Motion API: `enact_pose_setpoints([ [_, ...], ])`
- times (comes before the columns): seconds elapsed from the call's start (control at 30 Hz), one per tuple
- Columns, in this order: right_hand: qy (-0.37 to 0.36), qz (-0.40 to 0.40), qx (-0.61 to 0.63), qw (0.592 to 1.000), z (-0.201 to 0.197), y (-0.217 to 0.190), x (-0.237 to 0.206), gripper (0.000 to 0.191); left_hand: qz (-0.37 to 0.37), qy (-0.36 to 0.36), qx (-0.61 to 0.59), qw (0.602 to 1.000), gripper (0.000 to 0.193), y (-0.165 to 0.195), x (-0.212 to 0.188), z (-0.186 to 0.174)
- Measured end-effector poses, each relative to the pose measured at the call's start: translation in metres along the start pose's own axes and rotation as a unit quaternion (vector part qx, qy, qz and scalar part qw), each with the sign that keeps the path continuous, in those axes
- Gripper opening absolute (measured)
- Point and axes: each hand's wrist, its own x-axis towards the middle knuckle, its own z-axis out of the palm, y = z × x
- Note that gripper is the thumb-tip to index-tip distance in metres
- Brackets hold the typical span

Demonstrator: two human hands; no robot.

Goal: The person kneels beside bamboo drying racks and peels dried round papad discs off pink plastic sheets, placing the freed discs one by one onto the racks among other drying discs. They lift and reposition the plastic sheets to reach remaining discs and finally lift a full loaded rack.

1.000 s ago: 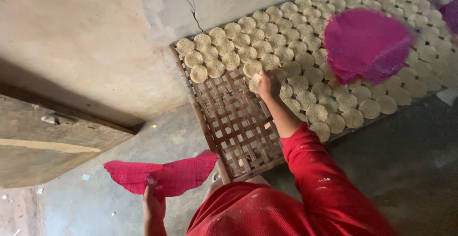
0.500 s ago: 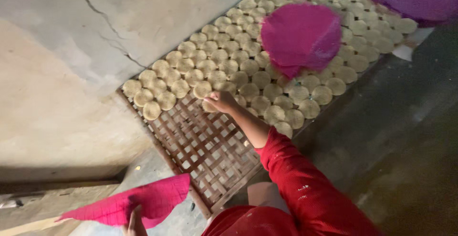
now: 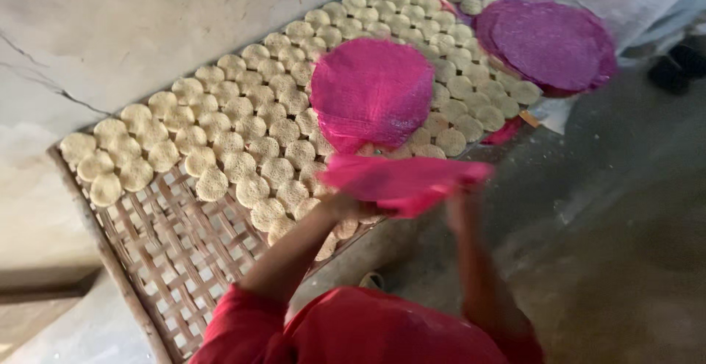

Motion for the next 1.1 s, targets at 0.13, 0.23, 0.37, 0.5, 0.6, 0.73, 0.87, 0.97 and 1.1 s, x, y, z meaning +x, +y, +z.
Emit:
enact_pose_setpoints([
  [0.13, 0.138, 0.158, -0.110, 0.971, -0.152, 0.029, 0.003, 0.060, -0.213, 0.138, 0.077, 0.964, 0.030, -0.059, 0.095, -0.046],
  [0.23, 0.198, 0.295, -0.167, 0.920, -0.214, 0.028, -0.015, 0.065, -0.346, 0.291, 0.256, 0.854, 0.054, -0.093, 0.114, -0.089],
  [0.37, 0.207, 0.361, -0.186, 0.890, -0.244, 0.024, -0.024, 0.071, -0.494, 0.254, 0.227, 0.800, 0.087, -0.109, 0.133, -0.103],
  [0.5, 0.236, 0.460, -0.197, 0.833, -0.254, 0.034, 0.005, 0.077, -0.533, 0.306, 0.178, 0.769, 0.063, -0.130, 0.147, -0.102],
  [0.6, 0.161, 0.465, -0.145, 0.858, -0.265, 0.037, 0.050, 0.080, -0.380, 0.299, 0.171, 0.858, 0.044, -0.148, 0.155, -0.109],
  [0.73, 0.082, 0.393, -0.141, 0.905, -0.239, 0.028, 0.147, 0.079, -0.224, 0.312, -0.075, 0.920, 0.023, -0.141, 0.192, -0.111],
  [0.87, -0.095, 0.165, 0.039, 0.981, -0.157, -0.006, 0.248, 0.053, 0.009, 0.149, -0.140, 0.979, 0.019, -0.068, 0.253, -0.073],
  [0.97, -0.224, -0.015, -0.014, 0.974, -0.088, -0.043, 0.301, 0.050, -0.095, 0.050, -0.051, 0.993, 0.032, 0.009, 0.285, -0.011],
  [1.1, -0.223, -0.231, -0.172, 0.931, -0.041, -0.093, 0.355, 0.041, 0.015, 0.103, 0.153, 0.983, 0.065, 0.077, 0.290, 0.027],
])
